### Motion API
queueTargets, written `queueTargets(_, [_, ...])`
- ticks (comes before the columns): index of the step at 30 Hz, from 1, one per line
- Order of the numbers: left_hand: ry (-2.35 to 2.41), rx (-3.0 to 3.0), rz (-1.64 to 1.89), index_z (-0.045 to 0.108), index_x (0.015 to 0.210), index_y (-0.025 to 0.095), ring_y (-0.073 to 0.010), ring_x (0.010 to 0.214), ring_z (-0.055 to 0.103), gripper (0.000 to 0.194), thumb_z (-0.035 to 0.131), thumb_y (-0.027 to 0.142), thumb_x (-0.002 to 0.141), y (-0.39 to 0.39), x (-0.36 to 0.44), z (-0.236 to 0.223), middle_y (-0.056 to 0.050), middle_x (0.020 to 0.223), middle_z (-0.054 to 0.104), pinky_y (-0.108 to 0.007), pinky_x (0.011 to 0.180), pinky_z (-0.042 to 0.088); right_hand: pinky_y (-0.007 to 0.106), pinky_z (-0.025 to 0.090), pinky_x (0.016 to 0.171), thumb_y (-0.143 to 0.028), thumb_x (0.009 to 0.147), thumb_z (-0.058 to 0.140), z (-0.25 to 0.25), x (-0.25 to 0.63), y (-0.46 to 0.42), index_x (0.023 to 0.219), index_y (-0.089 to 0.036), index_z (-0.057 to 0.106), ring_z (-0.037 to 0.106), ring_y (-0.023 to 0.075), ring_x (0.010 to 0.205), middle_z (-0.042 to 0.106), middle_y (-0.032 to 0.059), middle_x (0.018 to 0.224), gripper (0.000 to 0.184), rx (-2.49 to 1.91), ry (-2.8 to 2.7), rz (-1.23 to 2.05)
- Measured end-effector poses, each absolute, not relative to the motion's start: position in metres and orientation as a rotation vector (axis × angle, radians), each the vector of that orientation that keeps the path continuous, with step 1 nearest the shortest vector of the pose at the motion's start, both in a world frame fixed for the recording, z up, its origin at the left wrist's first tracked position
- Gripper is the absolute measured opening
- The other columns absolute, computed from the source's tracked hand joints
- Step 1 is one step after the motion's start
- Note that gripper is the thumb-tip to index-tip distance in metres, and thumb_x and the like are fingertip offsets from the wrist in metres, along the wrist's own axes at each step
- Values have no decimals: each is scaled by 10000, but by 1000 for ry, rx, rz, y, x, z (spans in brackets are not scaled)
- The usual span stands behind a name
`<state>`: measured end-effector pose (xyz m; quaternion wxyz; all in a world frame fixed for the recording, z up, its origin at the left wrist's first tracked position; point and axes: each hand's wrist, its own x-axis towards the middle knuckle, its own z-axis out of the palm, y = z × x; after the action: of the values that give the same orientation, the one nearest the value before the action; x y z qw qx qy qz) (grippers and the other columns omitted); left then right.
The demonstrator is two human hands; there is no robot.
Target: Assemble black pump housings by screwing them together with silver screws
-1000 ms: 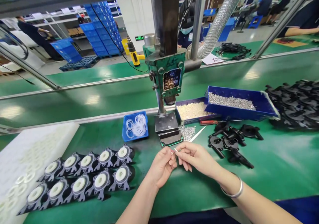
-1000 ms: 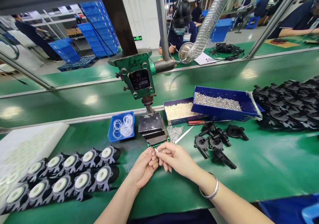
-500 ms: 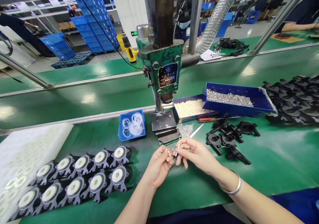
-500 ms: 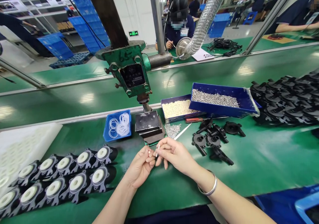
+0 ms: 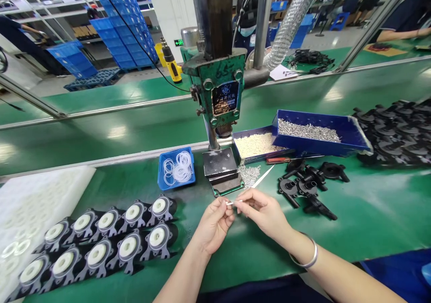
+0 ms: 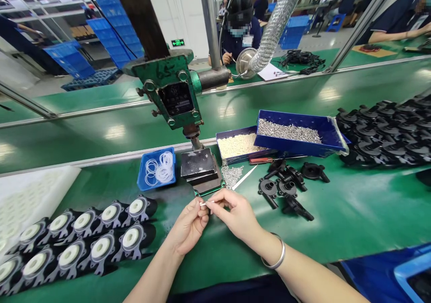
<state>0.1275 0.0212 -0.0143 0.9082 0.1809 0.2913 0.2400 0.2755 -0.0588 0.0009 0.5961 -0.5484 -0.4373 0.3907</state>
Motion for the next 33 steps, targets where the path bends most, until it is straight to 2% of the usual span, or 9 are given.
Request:
queueTargets(6, [624, 384, 472, 623, 823, 139, -18, 584, 572, 304, 881, 240, 698, 20, 127, -14, 40, 709, 605, -124, 600, 550, 280, 509, 690, -236, 904, 673, 5, 273, -59, 810, -199, 626, 630, 147, 739, 649, 17, 779, 111, -1345, -1162, 618])
queueTargets(8, [622, 398, 469, 619, 814, 139, -17, 585, 568, 295, 876, 237, 706, 19, 128, -15, 41, 709, 602, -120, 600, 544, 275, 523, 673, -218, 909, 661, 7, 272, -60, 822, -196, 619, 659, 154, 780, 671, 46, 877, 99, -1314, -1158, 607])
queueTargets(11, [610, 434, 478, 611, 796, 135, -17, 583, 553, 263, 841, 254, 753, 20, 128, -15, 41, 698, 585, -117, 590, 528, 242, 529, 523, -242, 940, 617, 11, 274, -63, 880, -203, 549, 704, 151, 720, 677, 90, 1059, 99, -1154, -989, 761])
queueTargets(14, [617, 435, 493, 618, 814, 138, -18, 571, 535, 270, 843, 272, 751, 20, 128, -14, 45, 695, 575, -121, 562, 507, 214, 487, 415, -294, 959, 596, 14, 279, -64, 916, -211, 501, 671, 126, 539, 687, 33, 878, 134, -1061, -871, 1010])
queueTargets(17, [614, 433, 495, 624, 809, 133, -16, 556, 513, 288, 859, 278, 730, 19, 129, -13, 44, 692, 571, -129, 553, 488, 216, 516, 518, -321, 939, 636, 13, 283, -65, 954, -180, 575, 622, 98, 515, 638, -27, 662, 154, -1115, -908, 1231])
queueTargets(19, [614, 456, 485, 625, 790, 128, -21, 554, 505, 284, 854, 289, 736, 19, 129, -13, 43, 672, 560, -140, 565, 483, 211, 508, 560, -348, 919, 661, 10, 283, -65, 942, -154, 631, 597, 82, 525, 640, -17, 659, 198, -1162, -932, 1303])
queueTargets(21, [617, 476, 485, 632, 788, 126, -23, 556, 499, 276, 847, 294, 744, 19, 129, -14, 41, 667, 555, -145, 574, 477, 185, 449, 483, -398, 913, 658, 7, 282, -67, 919, -141, 666, 552, 59, 472, 640, -7, 690, 258, -1228, -938, 1337])
queueTargets(25, [616, 483, 496, 644, 790, 123, -18, 558, 481, 251, 835, 284, 759, 19, 129, -17, 35, 693, 563, -138, 565, 452, 152, 300, 354, -470, 907, 637, 7, 278, -69, 914, -145, 670, 447, 30, 354, 575, -47, 598, 327, -1357, -918, 1358])
queueTargets(33, [620, 580, 497, 647, 775, 133, -35, 569, 484, 222, 820, 272, 769, 21, 127, -19, 33, 695, 560, -160, 586, 446, 143, 251, 311, -482, 893, 631, 12, 279, -69, 840, -159, 629, 415, 39, 307, 563, -63, 504, 327, -1431, -923, 1406])
